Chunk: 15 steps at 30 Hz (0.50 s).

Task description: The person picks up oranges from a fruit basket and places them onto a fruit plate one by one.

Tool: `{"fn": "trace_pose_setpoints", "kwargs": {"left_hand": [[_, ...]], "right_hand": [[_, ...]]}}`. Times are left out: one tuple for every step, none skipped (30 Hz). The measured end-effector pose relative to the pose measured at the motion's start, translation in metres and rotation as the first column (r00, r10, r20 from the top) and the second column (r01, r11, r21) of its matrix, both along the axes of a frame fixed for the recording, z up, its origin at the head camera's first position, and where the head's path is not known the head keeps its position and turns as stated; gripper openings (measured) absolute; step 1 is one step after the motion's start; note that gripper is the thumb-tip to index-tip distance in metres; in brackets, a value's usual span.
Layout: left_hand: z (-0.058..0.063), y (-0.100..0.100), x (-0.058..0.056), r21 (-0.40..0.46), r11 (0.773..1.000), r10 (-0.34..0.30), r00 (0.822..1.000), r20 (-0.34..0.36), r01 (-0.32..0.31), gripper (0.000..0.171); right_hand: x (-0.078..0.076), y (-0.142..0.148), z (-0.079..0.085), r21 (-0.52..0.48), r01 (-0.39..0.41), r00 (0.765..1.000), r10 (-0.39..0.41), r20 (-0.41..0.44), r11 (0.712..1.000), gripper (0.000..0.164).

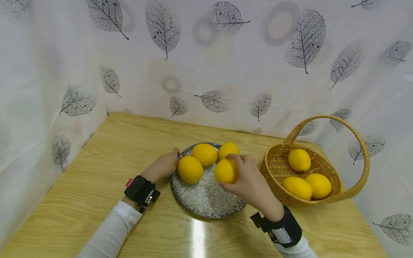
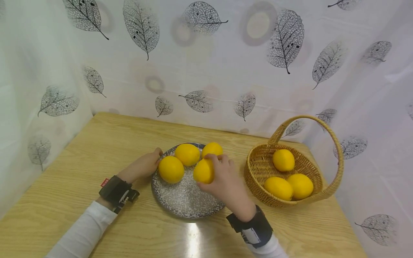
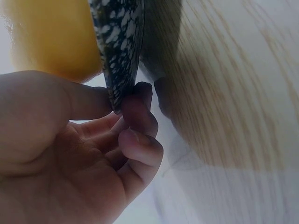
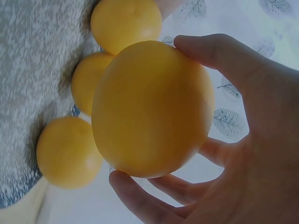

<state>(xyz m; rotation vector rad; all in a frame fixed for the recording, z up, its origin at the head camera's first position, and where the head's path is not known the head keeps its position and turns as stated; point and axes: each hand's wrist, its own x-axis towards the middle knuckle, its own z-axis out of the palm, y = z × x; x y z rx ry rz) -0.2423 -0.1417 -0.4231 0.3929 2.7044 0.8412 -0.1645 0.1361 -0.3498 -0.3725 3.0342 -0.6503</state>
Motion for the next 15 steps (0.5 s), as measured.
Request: {"fn": "trace_pose_setpoints", "kwargs": {"left_hand": [[0.000, 0.000, 0.000, -0.002, 1.000, 0.000, 1.000, -0.002, 0.000, 0.030], [0.000, 0.000, 0.000, -0.002, 1.000, 0.000, 1.000, -0.002, 0.000, 0.030], [0.000, 0.000, 0.000, -0.003, 1.000, 0.000, 1.000, -0.002, 0.000, 0.030], [0.000, 0.000, 0.000, -0.003, 1.000, -0.001, 1.000, -0.002, 0.001, 0.030], [0.000, 0.000, 0.001, -0.003, 1.000, -0.003, 1.000, -0.003, 0.003, 0.030], [0.000, 0.000, 0.001, -0.002, 1.000, -0.003, 1.000, -0.004, 0.003, 0.030], [0.000, 0.000, 0.001, -0.001, 1.000, -0.004, 1.000, -0.005, 0.004, 0.030], [0.000, 0.000, 0.001, 0.001, 1.000, -0.005, 1.000, -0.006, 0.005, 0.030], [0.000, 0.000, 0.001, 0.000, 1.000, -0.006, 1.000, -0.009, 0.006, 0.030], [0.000, 0.000, 0.001, 0.000, 1.000, -0.006, 1.000, -0.012, 0.006, 0.030], [0.000, 0.000, 0.000, 0.001, 1.000, -0.006, 1.000, -0.014, 0.006, 0.030], [-0.001, 0.000, 0.000, 0.001, 1.000, -0.006, 1.000, -0.016, 0.006, 0.030], [-0.001, 0.000, 0.000, 0.001, 1.000, -0.006, 1.000, -0.018, 0.006, 0.029], [-0.001, -0.001, 0.000, 0.001, 1.000, -0.007, 1.000, -0.020, 0.007, 0.029], [-0.002, -0.001, -0.001, 0.000, 1.000, -0.008, 1.000, -0.021, 0.008, 0.029]], "right_hand": [[0.001, -0.002, -0.001, 0.000, -0.003, 1.000, 0.003, 0.000, 1.000, 0.078], [0.002, -0.003, -0.002, -0.001, -0.006, 1.000, 0.006, -0.002, 1.000, 0.078], [0.002, -0.005, -0.003, -0.002, -0.010, 1.000, 0.010, -0.006, 1.000, 0.078], [0.003, -0.007, -0.004, -0.001, -0.015, 1.000, 0.015, -0.010, 1.000, 0.079], [0.004, -0.009, -0.006, -0.001, -0.020, 1.000, 0.020, -0.016, 1.000, 0.079], [0.004, -0.010, -0.007, -0.001, -0.026, 0.999, 0.026, -0.024, 1.000, 0.079], [0.005, -0.012, -0.008, -0.003, -0.030, 0.999, 0.030, -0.024, 1.000, 0.079], [0.006, -0.014, -0.009, -0.007, -0.035, 0.999, 0.034, -0.025, 0.999, 0.079], [0.006, -0.015, -0.010, -0.013, -0.040, 0.999, 0.039, -0.025, 0.999, 0.079], [0.007, -0.017, -0.011, -0.021, -0.044, 0.999, 0.044, -0.023, 0.999, 0.078], [0.008, -0.019, -0.012, -0.030, -0.050, 0.999, 0.049, -0.019, 0.998, 0.078], [0.009, -0.020, -0.014, -0.038, -0.054, 0.998, 0.053, -0.013, 0.998, 0.078], [0.010, -0.022, -0.015, -0.046, -0.060, 0.998, 0.060, -0.008, 0.997, 0.078], [0.011, -0.023, -0.016, -0.050, -0.066, 0.998, 0.066, -0.006, 0.997, 0.078], [0.012, -0.025, -0.017, -0.056, -0.071, 0.997, 0.071, -0.001, 0.996, 0.078]]}}
